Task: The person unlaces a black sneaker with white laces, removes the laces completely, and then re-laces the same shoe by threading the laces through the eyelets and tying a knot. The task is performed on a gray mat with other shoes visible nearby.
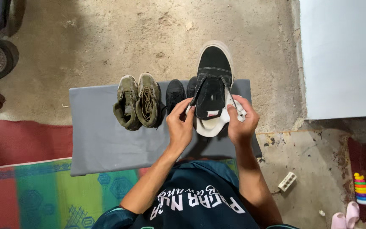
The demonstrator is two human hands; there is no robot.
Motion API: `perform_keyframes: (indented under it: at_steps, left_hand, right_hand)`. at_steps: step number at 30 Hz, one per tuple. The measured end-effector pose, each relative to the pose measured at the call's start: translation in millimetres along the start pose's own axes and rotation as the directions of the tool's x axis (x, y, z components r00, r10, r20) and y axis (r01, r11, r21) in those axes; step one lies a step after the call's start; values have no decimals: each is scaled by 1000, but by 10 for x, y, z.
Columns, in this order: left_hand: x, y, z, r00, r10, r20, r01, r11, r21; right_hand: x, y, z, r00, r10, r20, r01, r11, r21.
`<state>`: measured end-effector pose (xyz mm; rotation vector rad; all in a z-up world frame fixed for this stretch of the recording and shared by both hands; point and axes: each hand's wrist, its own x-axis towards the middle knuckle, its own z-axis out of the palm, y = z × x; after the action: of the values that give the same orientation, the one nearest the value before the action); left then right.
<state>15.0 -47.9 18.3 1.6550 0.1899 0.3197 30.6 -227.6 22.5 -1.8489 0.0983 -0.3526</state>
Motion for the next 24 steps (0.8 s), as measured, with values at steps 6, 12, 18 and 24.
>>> perform_keyframes:
  at_steps: [6, 12, 18, 24]
  left_hand:
    - [-123, -229, 181, 978, 12, 206, -1, 999, -51]
    - [-267, -560, 414, 932, -57, 357, 56, 998, 14]
    - [-366, -1164, 635, 870, -278, 408, 212, 957, 199]
    - [-356, -1999, 915, 847, -367, 385, 140, 853, 504]
  right_hand:
    - [53, 146, -267, 995, 67, -78, -74, 994, -86]
    - [82, 749, -804, 993, -53, -110, 9, 932, -361]
    - [204, 1920, -1197, 993, -17, -116, -27, 929, -369]
    - [338, 2999, -1198, 976, 211, -56, -215, 886, -410]
